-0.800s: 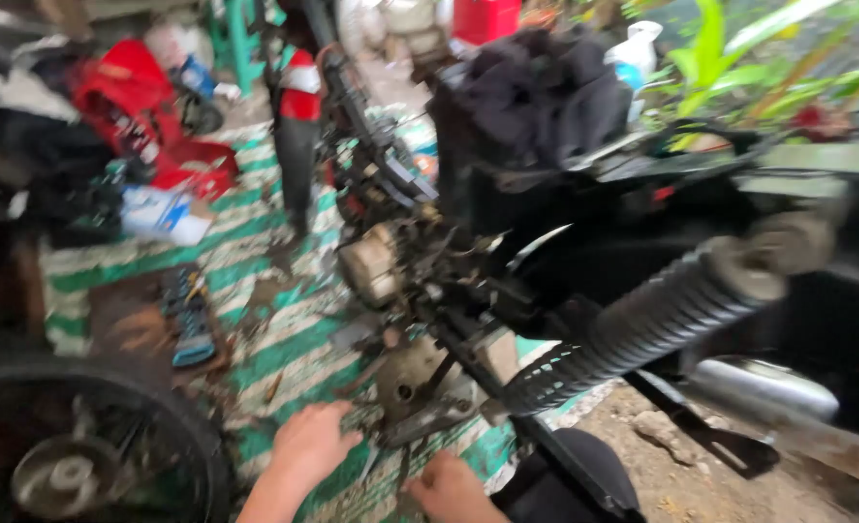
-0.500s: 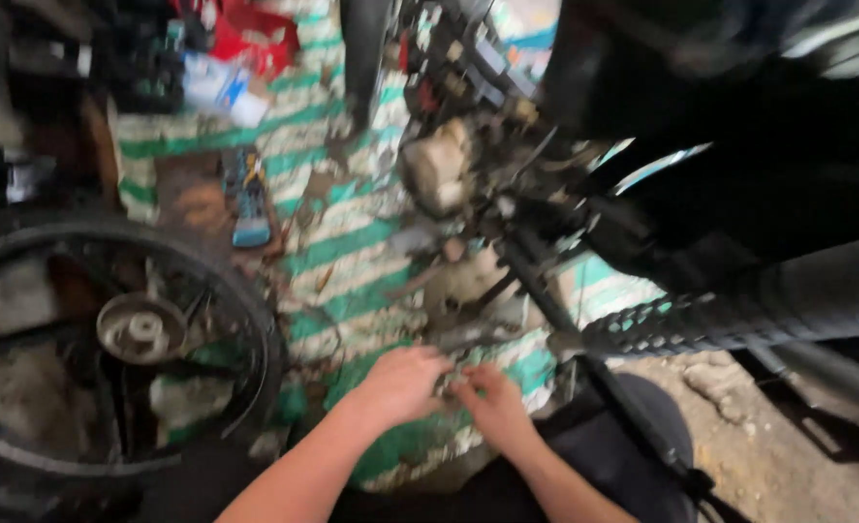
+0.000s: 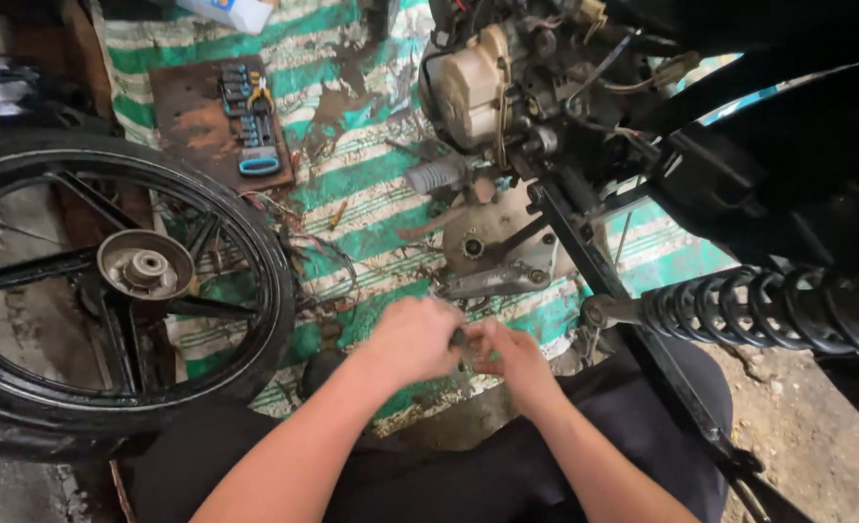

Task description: Aligning a suspension bracket and inserting a long mounting bolt into a motorcycle frame.

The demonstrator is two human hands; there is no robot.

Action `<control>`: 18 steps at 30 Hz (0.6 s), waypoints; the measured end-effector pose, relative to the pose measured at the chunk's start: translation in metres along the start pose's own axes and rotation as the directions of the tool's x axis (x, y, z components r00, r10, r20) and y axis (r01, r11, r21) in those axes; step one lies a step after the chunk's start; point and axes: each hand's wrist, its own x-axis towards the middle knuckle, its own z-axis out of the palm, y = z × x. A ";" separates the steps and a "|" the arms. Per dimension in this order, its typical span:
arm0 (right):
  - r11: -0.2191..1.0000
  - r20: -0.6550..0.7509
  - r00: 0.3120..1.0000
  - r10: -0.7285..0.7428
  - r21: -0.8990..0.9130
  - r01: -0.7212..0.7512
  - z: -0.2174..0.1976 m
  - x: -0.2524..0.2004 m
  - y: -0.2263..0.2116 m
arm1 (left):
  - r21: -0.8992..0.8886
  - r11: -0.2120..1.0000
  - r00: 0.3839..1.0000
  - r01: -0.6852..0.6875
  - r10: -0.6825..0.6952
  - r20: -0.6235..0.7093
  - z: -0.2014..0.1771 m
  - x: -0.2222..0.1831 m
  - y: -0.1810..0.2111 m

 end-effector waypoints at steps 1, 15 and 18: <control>1.000 0.001 1.000 0.006 -0.002 -0.006 -0.003 0.014 0.009 | -0.004 1.000 1.000 0.003 -0.003 0.004 -0.006 -0.001 -0.005; 0.783 -0.244 0.805 0.541 -0.203 -0.588 -0.025 0.243 0.191 | 0.064 0.948 0.817 0.311 -0.232 -0.527 -0.095 -0.039 -0.050; 0.797 -0.287 0.744 0.603 0.191 -0.573 -0.032 0.268 0.204 | 0.035 0.959 0.770 0.283 -0.205 -0.604 -0.097 -0.043 -0.053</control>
